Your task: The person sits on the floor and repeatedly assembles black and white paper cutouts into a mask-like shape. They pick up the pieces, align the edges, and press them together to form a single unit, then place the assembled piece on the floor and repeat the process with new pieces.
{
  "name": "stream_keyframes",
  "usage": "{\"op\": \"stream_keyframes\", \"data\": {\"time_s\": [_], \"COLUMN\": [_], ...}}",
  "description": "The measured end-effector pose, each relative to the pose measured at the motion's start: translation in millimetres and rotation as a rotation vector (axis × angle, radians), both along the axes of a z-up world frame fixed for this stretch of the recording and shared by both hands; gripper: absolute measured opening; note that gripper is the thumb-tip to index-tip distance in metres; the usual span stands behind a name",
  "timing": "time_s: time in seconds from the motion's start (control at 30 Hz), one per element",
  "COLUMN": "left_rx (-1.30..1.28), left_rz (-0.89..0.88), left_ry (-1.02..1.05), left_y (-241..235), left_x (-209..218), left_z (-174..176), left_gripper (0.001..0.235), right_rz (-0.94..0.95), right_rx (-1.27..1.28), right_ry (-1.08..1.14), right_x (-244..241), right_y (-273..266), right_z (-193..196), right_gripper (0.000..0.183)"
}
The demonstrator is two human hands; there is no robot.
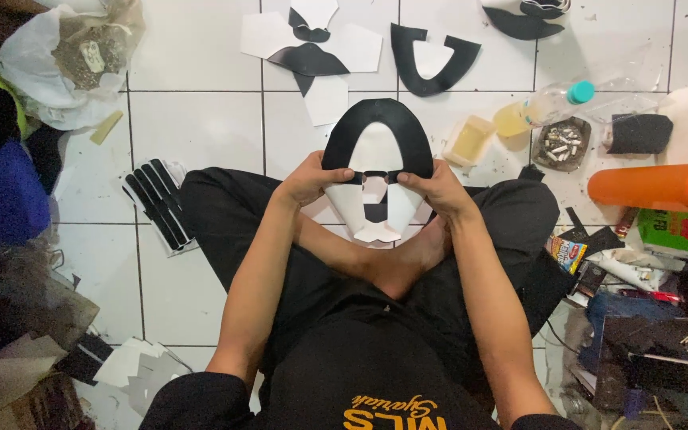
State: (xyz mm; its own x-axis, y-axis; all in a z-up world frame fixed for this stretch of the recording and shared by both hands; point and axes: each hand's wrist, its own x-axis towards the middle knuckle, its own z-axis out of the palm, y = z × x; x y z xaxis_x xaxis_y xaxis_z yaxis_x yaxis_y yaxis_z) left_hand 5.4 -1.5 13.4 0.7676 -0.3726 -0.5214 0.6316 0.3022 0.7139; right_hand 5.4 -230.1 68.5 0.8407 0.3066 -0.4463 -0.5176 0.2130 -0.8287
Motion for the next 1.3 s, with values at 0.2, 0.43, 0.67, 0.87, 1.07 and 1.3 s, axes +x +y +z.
{"op": "stream_keyframes", "data": {"time_s": [0.2,0.43,0.67,0.87,1.07,1.3], "left_rx": [0.020,0.100,0.154,0.173,-0.053,-0.522], "left_rz": [-0.082,-0.104,-0.060,0.034,0.269,0.626], "left_ry": [-0.050,-0.121,-0.118,-0.127,0.116,0.401], "left_y": [0.7,-2.5,-4.8,-3.7,-19.5,-31.9], "left_x": [6.4,8.0,7.3,5.2,-3.7,-13.3], "left_z": [37.6,40.2,16.4,6.1,-4.6,-68.2], "left_gripper": [0.033,0.037,0.041,0.047,0.036,0.037], "right_rz": [0.004,0.002,0.009,-0.030,-0.104,0.180], "right_rx": [0.006,0.023,0.004,-0.102,-0.285,-0.547], "right_ry": [-0.021,0.008,-0.014,-0.028,-0.204,-0.459], "right_x": [1.3,2.5,3.1,3.6,1.0,-23.7], "right_y": [-3.9,-9.4,-5.5,-3.1,-2.8,-8.1], "right_z": [-7.7,-33.3,-28.8,-35.2,-65.7,-52.3], "right_gripper": [0.011,0.014,0.016,0.022,0.063,0.046]}}
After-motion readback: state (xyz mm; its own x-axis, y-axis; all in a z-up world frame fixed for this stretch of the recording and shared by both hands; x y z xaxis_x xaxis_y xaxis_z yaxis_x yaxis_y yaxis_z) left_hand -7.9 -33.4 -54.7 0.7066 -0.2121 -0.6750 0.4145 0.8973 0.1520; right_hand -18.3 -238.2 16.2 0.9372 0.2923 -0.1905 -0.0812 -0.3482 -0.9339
